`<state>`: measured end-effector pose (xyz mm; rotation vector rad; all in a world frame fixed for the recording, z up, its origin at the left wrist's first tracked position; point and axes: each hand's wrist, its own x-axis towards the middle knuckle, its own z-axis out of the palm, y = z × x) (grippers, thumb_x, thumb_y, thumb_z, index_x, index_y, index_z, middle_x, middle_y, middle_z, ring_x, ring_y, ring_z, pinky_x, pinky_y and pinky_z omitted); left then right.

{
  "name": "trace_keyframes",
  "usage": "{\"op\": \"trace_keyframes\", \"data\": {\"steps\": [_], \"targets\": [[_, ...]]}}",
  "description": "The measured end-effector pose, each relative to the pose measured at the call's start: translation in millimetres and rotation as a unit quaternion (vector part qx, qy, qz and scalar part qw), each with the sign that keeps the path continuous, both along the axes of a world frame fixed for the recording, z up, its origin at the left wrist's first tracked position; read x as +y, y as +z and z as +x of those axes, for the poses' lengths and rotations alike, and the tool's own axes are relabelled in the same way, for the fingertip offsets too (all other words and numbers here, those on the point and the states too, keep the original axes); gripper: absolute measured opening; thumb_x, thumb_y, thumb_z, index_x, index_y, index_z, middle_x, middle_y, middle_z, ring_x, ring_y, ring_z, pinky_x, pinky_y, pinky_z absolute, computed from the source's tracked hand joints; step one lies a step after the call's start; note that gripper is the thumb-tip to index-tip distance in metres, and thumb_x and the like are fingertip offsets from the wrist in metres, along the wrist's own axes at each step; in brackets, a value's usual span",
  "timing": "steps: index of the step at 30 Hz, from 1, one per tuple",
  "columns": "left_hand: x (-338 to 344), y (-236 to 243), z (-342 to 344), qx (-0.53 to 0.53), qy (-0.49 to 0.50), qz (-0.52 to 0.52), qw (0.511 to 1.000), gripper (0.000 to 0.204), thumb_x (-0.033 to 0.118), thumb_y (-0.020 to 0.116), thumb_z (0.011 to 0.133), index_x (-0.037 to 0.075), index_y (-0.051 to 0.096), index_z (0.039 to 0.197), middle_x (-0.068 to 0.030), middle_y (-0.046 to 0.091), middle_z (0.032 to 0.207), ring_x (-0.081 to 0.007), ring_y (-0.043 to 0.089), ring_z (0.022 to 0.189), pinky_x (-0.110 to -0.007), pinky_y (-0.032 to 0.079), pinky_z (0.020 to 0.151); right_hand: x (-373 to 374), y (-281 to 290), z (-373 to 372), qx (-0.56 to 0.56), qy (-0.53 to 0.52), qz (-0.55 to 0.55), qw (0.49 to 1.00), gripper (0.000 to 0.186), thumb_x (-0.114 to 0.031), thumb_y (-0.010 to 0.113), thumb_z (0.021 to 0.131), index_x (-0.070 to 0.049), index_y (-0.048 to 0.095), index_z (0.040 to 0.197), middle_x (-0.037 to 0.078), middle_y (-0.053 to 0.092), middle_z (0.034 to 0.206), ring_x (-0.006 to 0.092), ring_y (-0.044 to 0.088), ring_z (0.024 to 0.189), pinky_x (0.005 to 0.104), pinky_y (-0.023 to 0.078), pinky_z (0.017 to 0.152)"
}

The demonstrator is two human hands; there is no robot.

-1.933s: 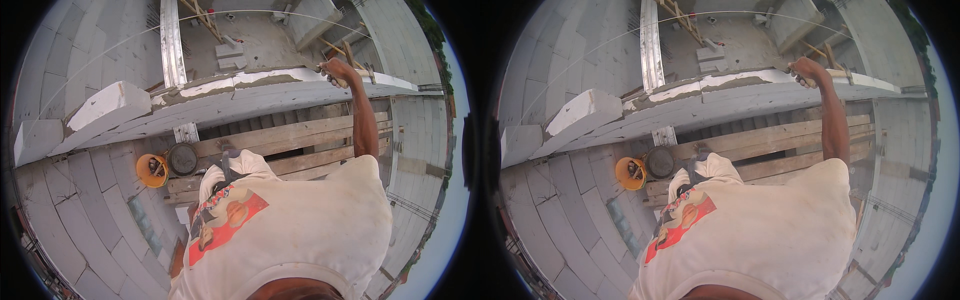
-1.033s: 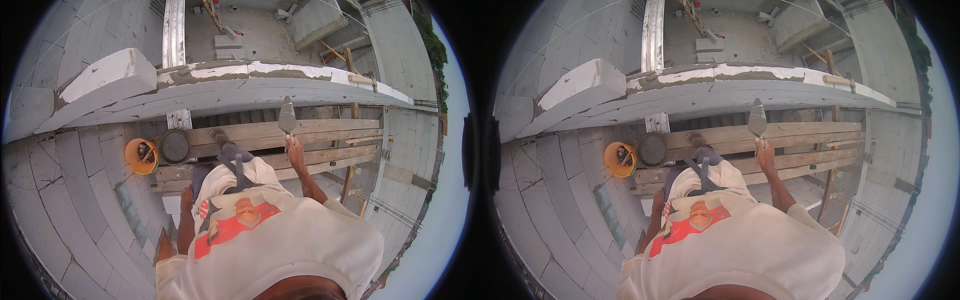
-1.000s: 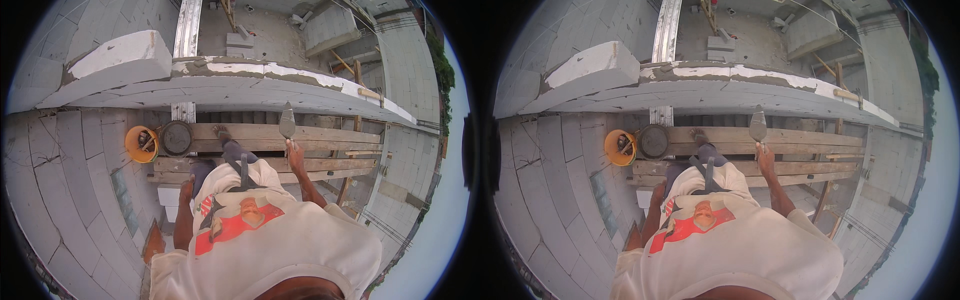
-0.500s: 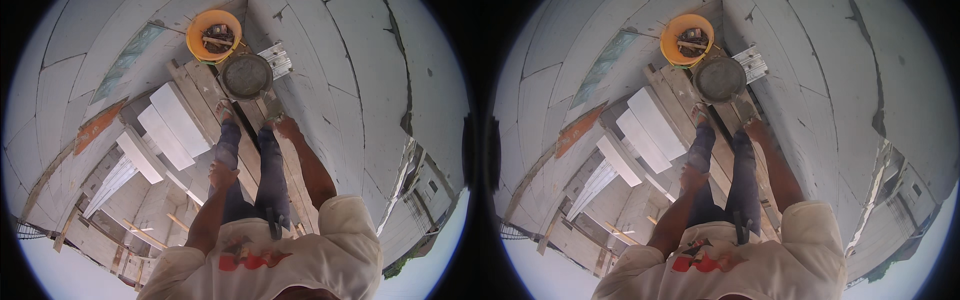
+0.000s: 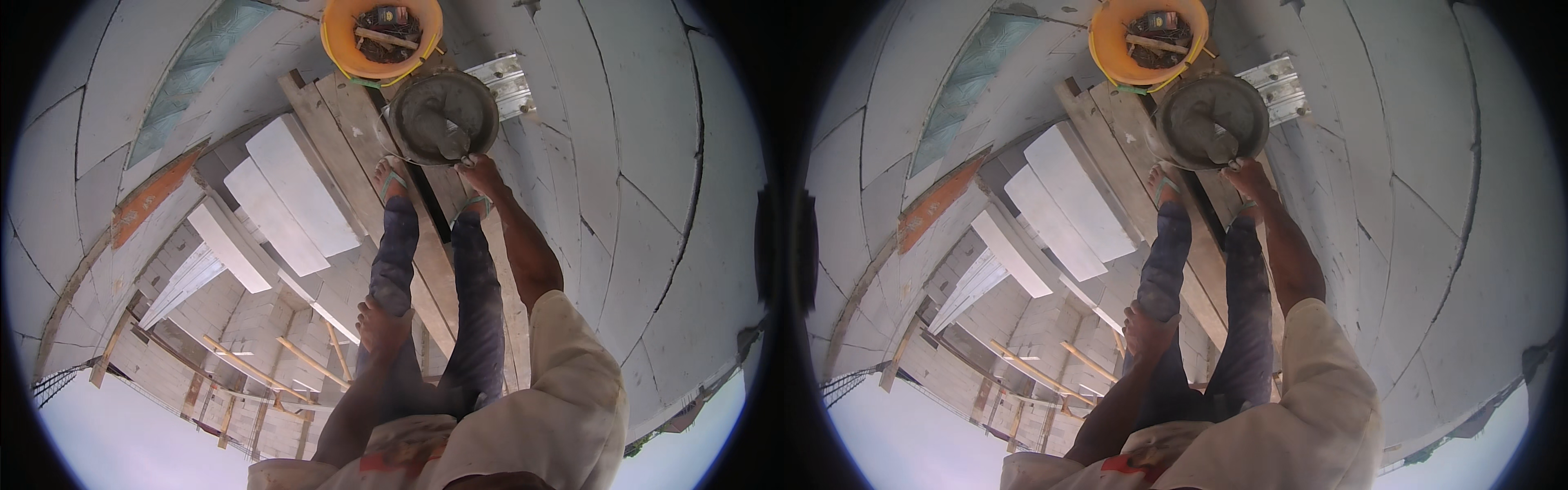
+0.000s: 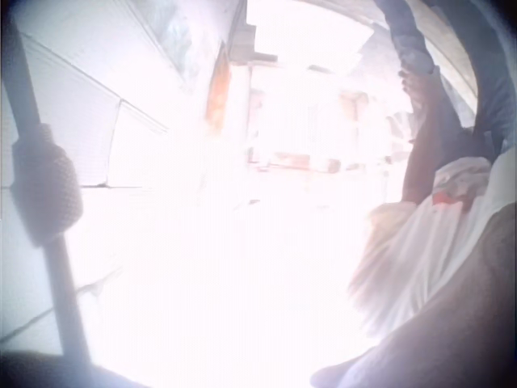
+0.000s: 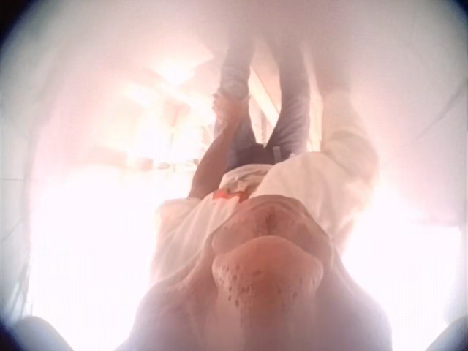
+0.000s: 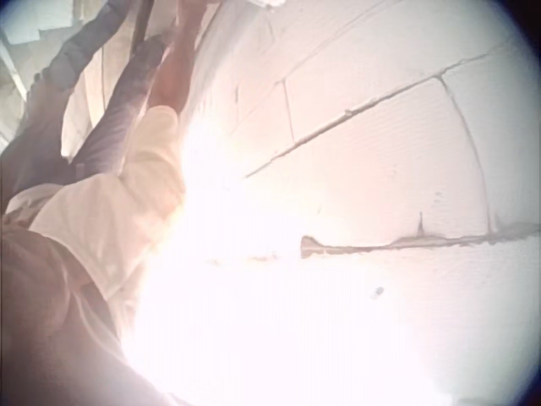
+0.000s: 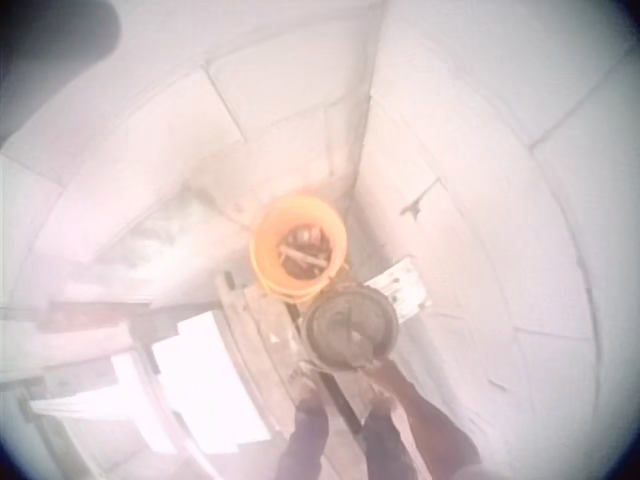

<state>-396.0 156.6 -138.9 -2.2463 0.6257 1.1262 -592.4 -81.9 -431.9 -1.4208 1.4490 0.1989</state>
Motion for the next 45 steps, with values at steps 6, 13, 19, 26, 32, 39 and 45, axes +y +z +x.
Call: {"op": "trace_keyframes", "data": {"steps": [6, 13, 19, 26, 32, 39, 45], "targets": [[-26.4, 15.2, 11.3, 0.005, -0.045, -0.026, 0.999, 0.096, 0.049, 0.088, 0.068, -0.007, 0.043, 0.132, -0.0258, 0.056, 0.124, -0.0439, 0.062, 0.114, -0.052, 0.050, 0.101, 44.4, 122.6, -35.4, -0.104, -0.085, -0.061, 0.989, 0.054, -0.047, 0.078, 0.088, 0.001, 0.071, 0.112, 0.019, 0.074, 0.097, 0.0291, 0.070, 0.093, 0.0422, 0.053, 0.083], [-45.5, 8.7, 62.7, 0.209, -0.140, -0.172, 0.952, 0.088, 0.045, 0.078, 0.084, -0.013, 0.043, 0.140, -0.0323, 0.057, 0.134, -0.0460, 0.059, 0.122, -0.046, 0.050, 0.102, 100.0, 335.1, -63.4, -0.193, -0.273, -0.102, 0.937, 0.053, -0.049, 0.075, 0.092, 0.000, 0.071, 0.112, 0.011, 0.067, 0.081, 0.0159, 0.061, 0.078, 0.0355, 0.050, 0.072], [-133.3, 73.8, 87.0, 0.313, -0.252, -0.188, 0.896, 0.056, 0.030, 0.071, 0.091, -0.013, 0.060, 0.126, -0.0276, 0.070, 0.117, -0.0359, 0.068, 0.111, -0.040, 0.051, 0.097, 167.3, 484.0, -111.8, -0.178, -0.470, -0.205, 0.840, 0.049, -0.046, 0.076, 0.091, 0.001, 0.062, 0.084, 0.005, 0.056, 0.067, 0.0139, 0.054, 0.066, 0.0342, 0.045, 0.062], [-201.7, 50.1, 112.7, 0.339, -0.227, -0.166, 0.898, 0.034, 0.030, 0.067, 0.095, 0.002, 0.065, 0.113, -0.0067, 0.065, 0.081, -0.0193, 0.063, 0.073, -0.039, 0.050, 0.056, 254.7, 528.8, -161.9, -0.149, -0.724, -0.291, 0.608, 0.038, -0.035, 0.076, 0.094, -0.005, 0.058, 0.079, -0.002, 0.051, 0.063, 0.0059, 0.043, 0.053, 0.0273, 0.037, 0.048], [-218.3, 91.8, 45.2, 0.402, -0.233, -0.154, 0.872, 0.045, 0.022, 0.070, 0.092, -0.010, 0.064, 0.124, -0.0118, 0.072, 0.095, -0.0179, 0.067, 0.082, -0.032, 0.051, 0.067, 295.3, 547.8, -204.1, -0.174, -0.812, -0.335, 0.444, 0.030, -0.029, 0.074, 0.095, -0.007, 0.057, 0.082, -0.002, 0.049, 0.061, 0.0063, 0.045, 0.046, 0.0267, 0.036, 0.040], [-207.4, 150.0, -32.4, 0.352, -0.318, -0.185, 0.861, 0.054, 0.027, 0.071, 0.092, -0.012, 0.061, 0.129, -0.0120, 0.073, 0.097, -0.0188, 0.068, 0.087, -0.032, 0.053, 0.075, 284.9, 550.8, -231.3, -0.216, -0.806, -0.398, 0.382, 0.021, -0.021, 0.062, 0.098, -0.001, 0.060, 0.093, 0.001, 0.051, 0.065, 0.0092, 0.045, 0.043, 0.0269, 0.036, 0.038], [-196.7, 138.9, -11.1, 0.354, -0.249, -0.210, 0.877, 0.054, 0.026, 0.071, 0.090, -0.012, 0.062, 0.128, -0.0184, 0.073, 0.110, -0.0236, 0.070, 0.097, -0.035, 0.053, 0.088, 210.4, 551.9, -196.2, -0.392, -0.698, -0.386, 0.459, 0.030, -0.020, 0.053, 0.099, 0.003, 0.057, 0.118, 0.004, 0.052, 0.073, 0.0110, 0.048, 0.051, 0.0276, 0.041, 0.046]]}}
